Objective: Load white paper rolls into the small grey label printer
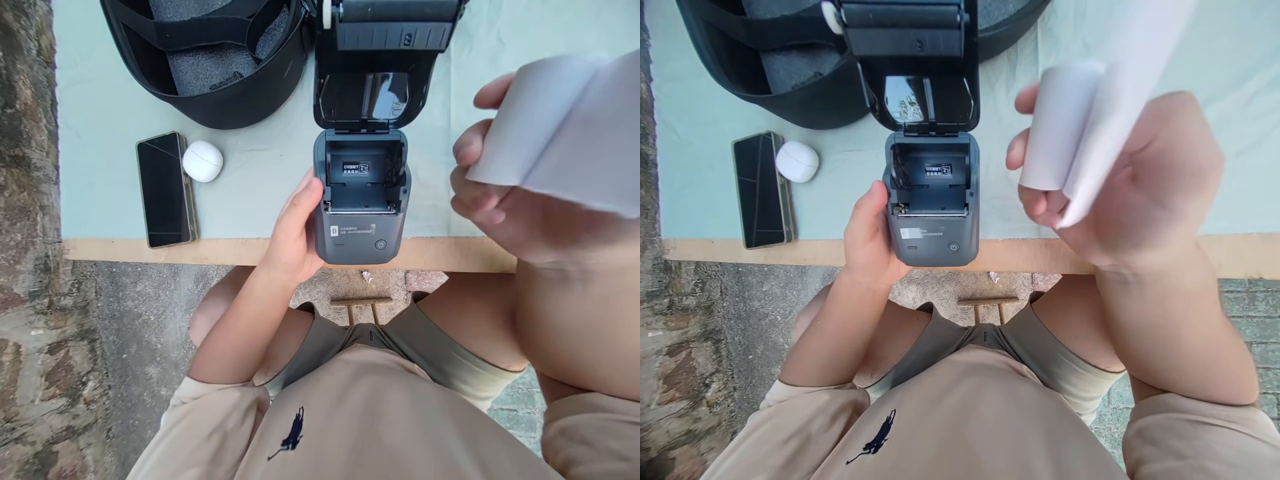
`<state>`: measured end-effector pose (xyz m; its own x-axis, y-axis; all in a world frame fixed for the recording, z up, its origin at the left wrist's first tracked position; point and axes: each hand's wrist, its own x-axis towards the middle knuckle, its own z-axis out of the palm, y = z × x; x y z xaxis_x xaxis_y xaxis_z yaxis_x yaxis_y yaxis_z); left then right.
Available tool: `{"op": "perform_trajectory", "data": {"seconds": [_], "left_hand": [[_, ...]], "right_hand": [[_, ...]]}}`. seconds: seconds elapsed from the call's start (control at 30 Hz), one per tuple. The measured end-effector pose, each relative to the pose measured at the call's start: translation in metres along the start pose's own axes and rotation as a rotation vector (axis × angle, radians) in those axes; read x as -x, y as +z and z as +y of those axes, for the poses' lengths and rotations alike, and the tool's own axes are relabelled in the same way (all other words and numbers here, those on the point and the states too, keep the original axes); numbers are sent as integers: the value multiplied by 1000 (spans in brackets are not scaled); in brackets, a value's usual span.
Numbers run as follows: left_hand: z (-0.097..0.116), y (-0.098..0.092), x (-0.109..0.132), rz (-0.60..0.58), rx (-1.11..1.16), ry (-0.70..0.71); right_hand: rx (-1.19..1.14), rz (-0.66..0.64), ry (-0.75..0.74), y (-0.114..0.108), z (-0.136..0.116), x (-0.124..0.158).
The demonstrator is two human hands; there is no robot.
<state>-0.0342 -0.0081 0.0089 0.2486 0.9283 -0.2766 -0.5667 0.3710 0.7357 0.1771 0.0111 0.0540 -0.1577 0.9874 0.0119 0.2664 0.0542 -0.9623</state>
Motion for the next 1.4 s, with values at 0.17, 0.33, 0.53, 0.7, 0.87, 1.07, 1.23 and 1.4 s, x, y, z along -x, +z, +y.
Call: {"op": "perform_trajectory", "data": {"seconds": [0.17,0.33,0.53,0.7,0.87,1.07,1.23,1.4], "left_hand": [[-1,0,-1,-26,28,23],[-2,1,-1,-27,20,35],[-2,-2,-1,-65,42,9],[-2,-3,-2,-98,75,30],[-2,-3,-2,-61,42,21],[-2,-4,-2,-95,86,31],[-2,-2,-2,-51,45,34],[-1,2,-2,47,-39,16]], "right_hand": [[-324,29,81,8,26,1],[-73,-4,-104,11,35,4],[383,52,-248,10,35,7],[595,9,-133,15,40,2],[581,-34,-128,14,36,5],[542,425,-420,-25,26,17],[849,224,-67,-38,36,0],[850,168,-47,-37,37,-4]]}}
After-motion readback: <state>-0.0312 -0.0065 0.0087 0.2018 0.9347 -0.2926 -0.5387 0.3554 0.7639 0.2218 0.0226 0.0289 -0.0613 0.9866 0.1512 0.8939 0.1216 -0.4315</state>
